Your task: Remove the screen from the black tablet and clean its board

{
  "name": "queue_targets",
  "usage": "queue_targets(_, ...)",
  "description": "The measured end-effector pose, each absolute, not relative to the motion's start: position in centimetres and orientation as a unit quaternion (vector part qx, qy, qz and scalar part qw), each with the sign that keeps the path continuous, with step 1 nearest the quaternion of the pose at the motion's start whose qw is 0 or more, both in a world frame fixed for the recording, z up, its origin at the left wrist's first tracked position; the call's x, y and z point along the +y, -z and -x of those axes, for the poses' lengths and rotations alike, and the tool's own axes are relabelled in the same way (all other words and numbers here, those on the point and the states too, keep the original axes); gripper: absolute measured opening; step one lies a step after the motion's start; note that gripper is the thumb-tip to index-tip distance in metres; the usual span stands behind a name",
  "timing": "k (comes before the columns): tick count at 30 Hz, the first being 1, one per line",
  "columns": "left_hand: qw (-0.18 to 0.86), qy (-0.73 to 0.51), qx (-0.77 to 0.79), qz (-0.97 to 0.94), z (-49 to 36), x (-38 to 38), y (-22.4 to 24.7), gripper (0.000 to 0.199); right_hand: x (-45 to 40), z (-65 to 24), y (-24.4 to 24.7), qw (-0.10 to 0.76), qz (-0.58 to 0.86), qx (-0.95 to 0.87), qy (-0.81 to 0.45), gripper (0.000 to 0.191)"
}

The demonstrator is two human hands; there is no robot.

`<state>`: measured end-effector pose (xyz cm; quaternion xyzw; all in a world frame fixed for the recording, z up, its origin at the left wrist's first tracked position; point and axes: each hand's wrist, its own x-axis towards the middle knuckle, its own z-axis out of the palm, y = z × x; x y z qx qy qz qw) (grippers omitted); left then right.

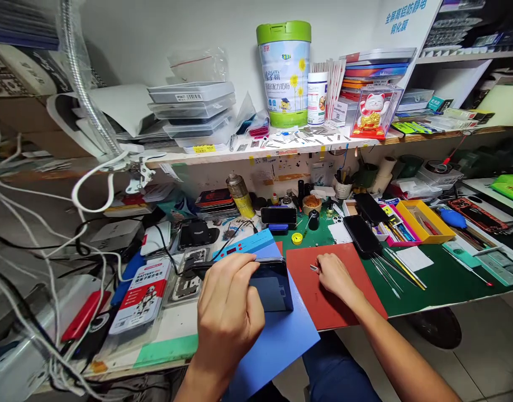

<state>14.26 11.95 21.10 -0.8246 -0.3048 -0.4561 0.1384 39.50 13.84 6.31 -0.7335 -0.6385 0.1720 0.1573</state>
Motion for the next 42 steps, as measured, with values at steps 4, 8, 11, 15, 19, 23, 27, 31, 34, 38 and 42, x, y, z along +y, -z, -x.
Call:
queue_targets(4,0.14,0.454,-0.307,0.825,-14.3,12.0,-21.0,0.039,12.3,-38.6,-9.2,0.251,0.721,-0.62,-0.178,0.018)
queue_targets(8,0.143,0.45,-0.304,0.827,-14.3,12.1,-21.0,0.039,8.4,-35.6,-13.7,0.431,0.66,-0.599,-0.143,0.021)
queue_targets(11,0.146,0.449,-0.306,0.827,-14.3,12.1,-21.1,0.039,6.6,-33.0,-16.2,0.634,0.511,-0.572,-0.096,0.02)
queue_targets(15,0.149,0.447,-0.307,0.826,-14.3,12.2,-21.0,0.04,7.0,-31.2,-16.9,0.68,0.446,-0.576,-0.082,0.039)
queue_targets(19,0.151,0.446,-0.307,0.827,-14.3,12.1,-21.0,0.042,7.7,-31.1,-16.4,0.682,0.444,-0.575,-0.082,0.043)
queue_targets(23,0.149,0.445,-0.306,0.828,-14.2,12.0,-21.1,0.042,7.7,-31.2,-16.3,0.679,0.446,-0.578,-0.08,0.043)
queue_targets(27,0.148,0.447,-0.304,0.828,-14.2,12.1,-21.1,0.042,7.6,-31.1,-16.5,0.678,0.446,-0.58,-0.074,0.041)
queue_targets(31,0.148,0.447,-0.302,0.829,-14.2,12.1,-21.1,0.041,7.7,-31.1,-16.6,0.676,0.444,-0.583,-0.076,0.039)
queue_targets(34,0.145,0.446,-0.302,0.83,-14.3,12.1,-21.1,0.041,7.9,-31.3,-17.0,0.676,0.442,-0.585,-0.071,0.036)
queue_targets(38,0.143,0.445,-0.304,0.83,-14.2,12.1,-21.0,0.042,8.2,-31.6,-17.8,0.665,0.448,-0.592,-0.082,0.028)
queue_targets(42,0.143,0.446,-0.305,0.83,-14.3,12.1,-21.0,0.042,8.7,-31.8,-18.5,0.656,0.452,-0.598,-0.084,0.017)
